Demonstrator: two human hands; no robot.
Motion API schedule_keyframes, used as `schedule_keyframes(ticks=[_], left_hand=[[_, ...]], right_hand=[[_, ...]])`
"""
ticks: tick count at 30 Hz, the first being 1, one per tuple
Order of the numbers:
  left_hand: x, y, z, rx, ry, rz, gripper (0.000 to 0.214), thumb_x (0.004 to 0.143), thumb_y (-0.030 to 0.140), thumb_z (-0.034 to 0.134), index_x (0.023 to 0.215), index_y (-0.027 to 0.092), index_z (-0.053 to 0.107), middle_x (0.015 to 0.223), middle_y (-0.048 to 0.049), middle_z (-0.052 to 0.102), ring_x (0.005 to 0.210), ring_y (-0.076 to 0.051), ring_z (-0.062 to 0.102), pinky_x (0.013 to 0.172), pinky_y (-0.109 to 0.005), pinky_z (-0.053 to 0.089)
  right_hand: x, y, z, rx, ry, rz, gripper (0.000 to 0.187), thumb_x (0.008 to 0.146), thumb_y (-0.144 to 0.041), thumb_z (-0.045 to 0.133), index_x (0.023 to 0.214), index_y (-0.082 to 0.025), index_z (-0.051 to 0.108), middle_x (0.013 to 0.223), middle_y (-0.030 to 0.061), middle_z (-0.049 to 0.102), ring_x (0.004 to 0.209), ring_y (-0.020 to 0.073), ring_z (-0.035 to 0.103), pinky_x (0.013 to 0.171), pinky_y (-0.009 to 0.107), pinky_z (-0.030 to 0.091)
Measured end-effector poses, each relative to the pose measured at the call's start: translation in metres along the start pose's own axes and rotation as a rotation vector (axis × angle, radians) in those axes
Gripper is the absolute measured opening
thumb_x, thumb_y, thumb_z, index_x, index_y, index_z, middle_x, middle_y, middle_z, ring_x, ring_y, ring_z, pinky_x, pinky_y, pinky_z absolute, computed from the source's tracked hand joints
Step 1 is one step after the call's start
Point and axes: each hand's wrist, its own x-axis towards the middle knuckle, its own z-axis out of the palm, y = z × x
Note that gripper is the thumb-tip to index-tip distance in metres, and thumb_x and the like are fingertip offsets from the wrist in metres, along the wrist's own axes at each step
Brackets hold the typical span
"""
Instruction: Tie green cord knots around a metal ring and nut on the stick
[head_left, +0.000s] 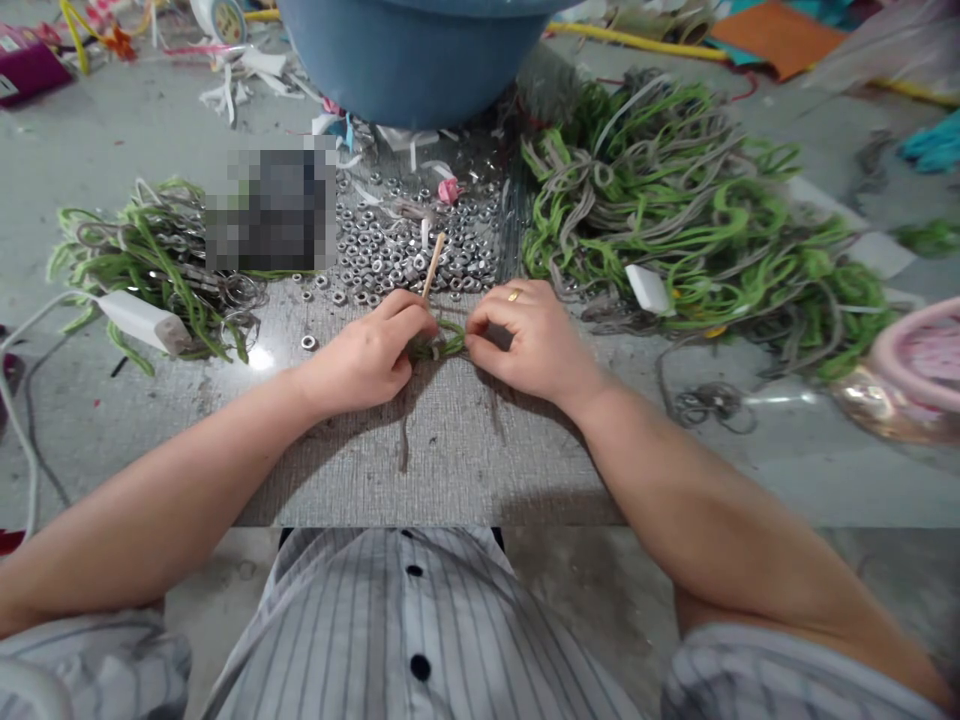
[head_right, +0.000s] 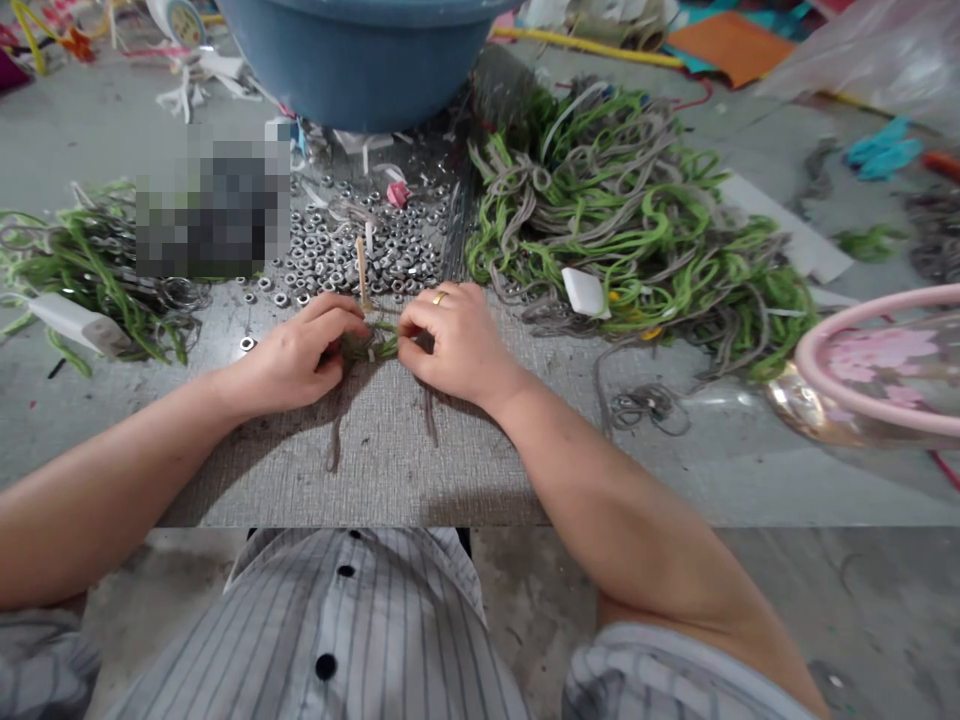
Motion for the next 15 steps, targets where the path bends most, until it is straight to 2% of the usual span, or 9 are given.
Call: schedule_keyframes(ticks=[5,15], left_hand=[[-0.001,-0.001,-0.002,0.065,-0.064,0.024,0.047,0.072,-0.005,0.038,0.112,0.012,0.053,0.122,-0.0132,0.051,0.113,-0.019,0.056,0.098,-0.032,0.049],[-0.002,0.003,-0.009,0.174,-0.114,0.016,0.048,0.073,-0.006,0.040,0.116,0.013,0.052,0.128,-0.0135,0.050,0.108,-0.019,0.059,0.092,-0.030,0.052]], right_hand=[[0.000,0.000,0.000,-0.031,-0.056,-0.008,0.010,0.075,-0.019,0.054,0.066,-0.023,0.053,0.074,0.0034,0.067,0.078,0.0222,0.059,0.078,0.038,0.038],[-0.001,0.011,-0.012,-0.168,-0.137,-0.029,0.009,0.075,-0.018,0.054,0.067,-0.022,0.055,0.085,0.0054,0.069,0.084,0.0246,0.058,0.079,0.041,0.034]])
